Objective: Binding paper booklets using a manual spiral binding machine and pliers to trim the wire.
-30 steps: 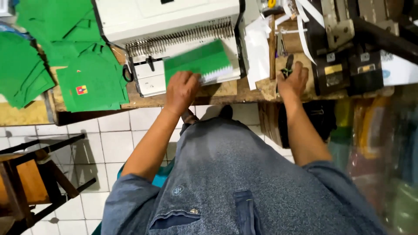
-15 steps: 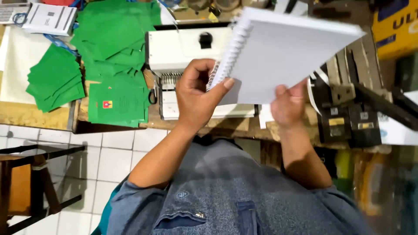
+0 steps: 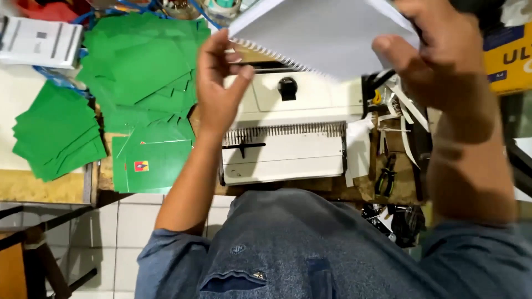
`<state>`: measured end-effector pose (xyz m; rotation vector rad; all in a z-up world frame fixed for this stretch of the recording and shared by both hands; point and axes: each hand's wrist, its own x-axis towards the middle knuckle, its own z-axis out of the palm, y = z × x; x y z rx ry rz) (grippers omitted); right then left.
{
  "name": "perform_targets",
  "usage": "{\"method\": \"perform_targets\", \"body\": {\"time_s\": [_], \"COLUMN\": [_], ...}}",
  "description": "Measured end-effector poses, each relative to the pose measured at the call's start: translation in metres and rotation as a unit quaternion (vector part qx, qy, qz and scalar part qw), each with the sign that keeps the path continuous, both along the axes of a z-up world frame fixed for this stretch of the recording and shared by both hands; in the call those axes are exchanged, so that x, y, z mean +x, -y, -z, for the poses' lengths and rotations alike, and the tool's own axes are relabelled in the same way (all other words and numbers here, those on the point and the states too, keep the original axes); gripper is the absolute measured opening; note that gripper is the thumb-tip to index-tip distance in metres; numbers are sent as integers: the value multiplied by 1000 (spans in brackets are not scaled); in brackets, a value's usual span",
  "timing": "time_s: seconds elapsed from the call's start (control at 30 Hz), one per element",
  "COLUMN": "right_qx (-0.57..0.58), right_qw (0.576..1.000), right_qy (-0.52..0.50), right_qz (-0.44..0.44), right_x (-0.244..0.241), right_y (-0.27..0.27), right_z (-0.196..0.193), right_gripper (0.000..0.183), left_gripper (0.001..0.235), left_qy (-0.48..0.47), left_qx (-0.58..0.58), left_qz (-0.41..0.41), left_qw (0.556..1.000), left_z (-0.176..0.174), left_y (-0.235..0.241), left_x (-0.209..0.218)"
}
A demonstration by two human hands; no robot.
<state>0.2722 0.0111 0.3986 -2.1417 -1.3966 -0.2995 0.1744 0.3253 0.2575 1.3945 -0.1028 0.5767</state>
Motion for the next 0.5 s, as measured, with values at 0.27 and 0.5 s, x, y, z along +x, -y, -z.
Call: {"method": "perform_targets", "body": {"time_s": [0.27,0.5], "right_qx": [-216,-164], "right_qw": [970,985], "right_qy": [106,-40], "right_qz": [30,-44], "right_x": [83,116], "right_y": [-56,-80], "right_z": [40,98], "right_gripper": [17,19], "left_gripper": [57,23], "left_qy": [-97,-139], "left_qx": [321,405], "left_qz": [-38,63], "left_qw": [941,902], "left_z": [19,47], "left_y": [-45,-62], "left_x": [45,81]}}
